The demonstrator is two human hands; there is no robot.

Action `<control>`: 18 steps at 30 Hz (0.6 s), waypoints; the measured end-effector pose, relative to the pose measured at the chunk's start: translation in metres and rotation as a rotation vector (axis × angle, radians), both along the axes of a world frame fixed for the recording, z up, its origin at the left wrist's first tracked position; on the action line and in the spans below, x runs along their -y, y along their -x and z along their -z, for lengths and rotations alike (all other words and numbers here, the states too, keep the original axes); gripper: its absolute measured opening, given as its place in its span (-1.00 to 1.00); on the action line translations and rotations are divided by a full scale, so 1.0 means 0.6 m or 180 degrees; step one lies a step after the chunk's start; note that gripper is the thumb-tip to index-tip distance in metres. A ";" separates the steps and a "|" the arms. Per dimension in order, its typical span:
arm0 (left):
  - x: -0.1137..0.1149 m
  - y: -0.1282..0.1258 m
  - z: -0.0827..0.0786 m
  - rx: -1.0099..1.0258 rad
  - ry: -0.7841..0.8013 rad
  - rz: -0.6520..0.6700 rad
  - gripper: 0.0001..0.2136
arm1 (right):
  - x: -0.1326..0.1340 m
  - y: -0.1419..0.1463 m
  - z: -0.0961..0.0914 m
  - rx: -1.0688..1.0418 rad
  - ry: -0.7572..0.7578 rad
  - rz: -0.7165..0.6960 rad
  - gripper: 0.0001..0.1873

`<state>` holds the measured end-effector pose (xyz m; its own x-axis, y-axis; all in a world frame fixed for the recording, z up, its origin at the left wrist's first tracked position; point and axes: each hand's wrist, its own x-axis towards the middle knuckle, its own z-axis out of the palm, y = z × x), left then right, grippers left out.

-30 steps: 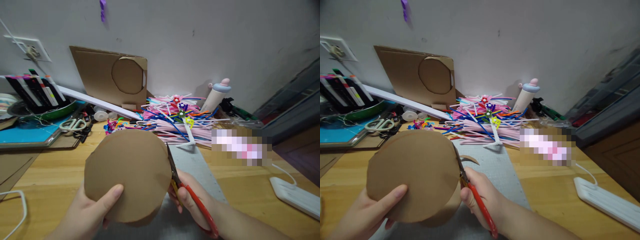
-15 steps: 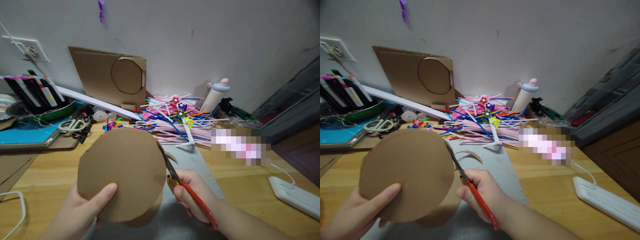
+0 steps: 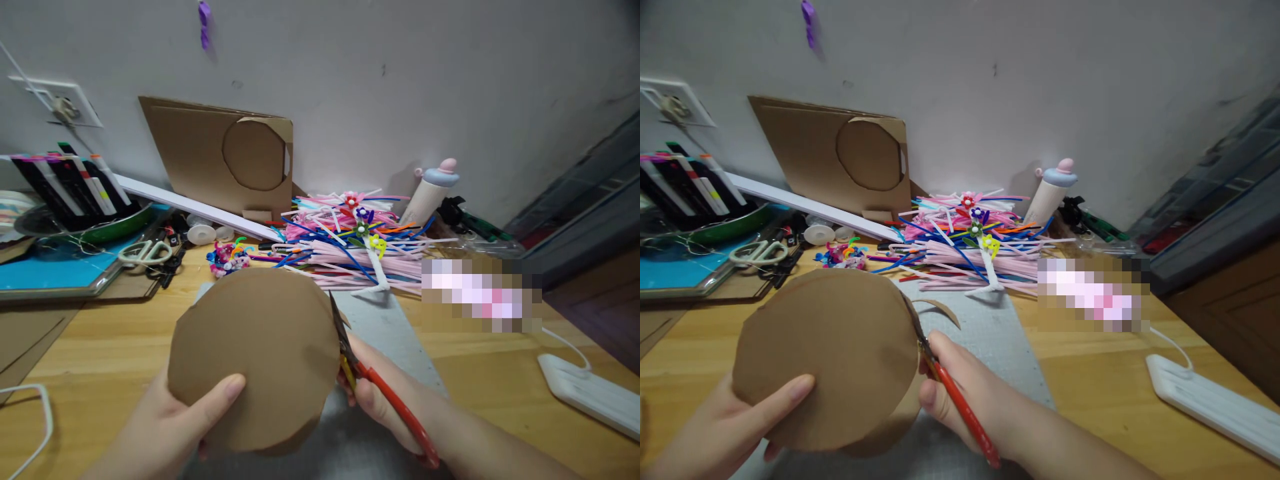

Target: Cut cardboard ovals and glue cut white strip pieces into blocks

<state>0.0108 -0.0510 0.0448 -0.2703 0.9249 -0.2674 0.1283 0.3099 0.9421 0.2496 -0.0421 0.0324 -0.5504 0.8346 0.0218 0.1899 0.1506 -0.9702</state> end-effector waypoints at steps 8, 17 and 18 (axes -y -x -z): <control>-0.007 0.010 0.005 -0.0182 -0.0163 0.0267 -0.61 | -0.005 0.001 0.026 -0.0523 0.0970 -0.0271 -0.33; -0.012 0.000 -0.008 0.0195 0.0254 0.0149 -0.45 | -0.011 -0.013 0.002 -0.0241 0.0614 -0.0340 -0.37; -0.013 -0.004 -0.008 0.0273 0.0324 0.0171 -0.44 | -0.010 -0.012 0.002 -0.0242 0.0532 -0.0307 -0.38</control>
<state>0.0130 -0.0433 0.0494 -0.1934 0.9043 -0.3806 0.0677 0.3992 0.9143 0.2568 -0.0359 0.0313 -0.6301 0.7735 -0.0681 0.1078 0.0003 -0.9942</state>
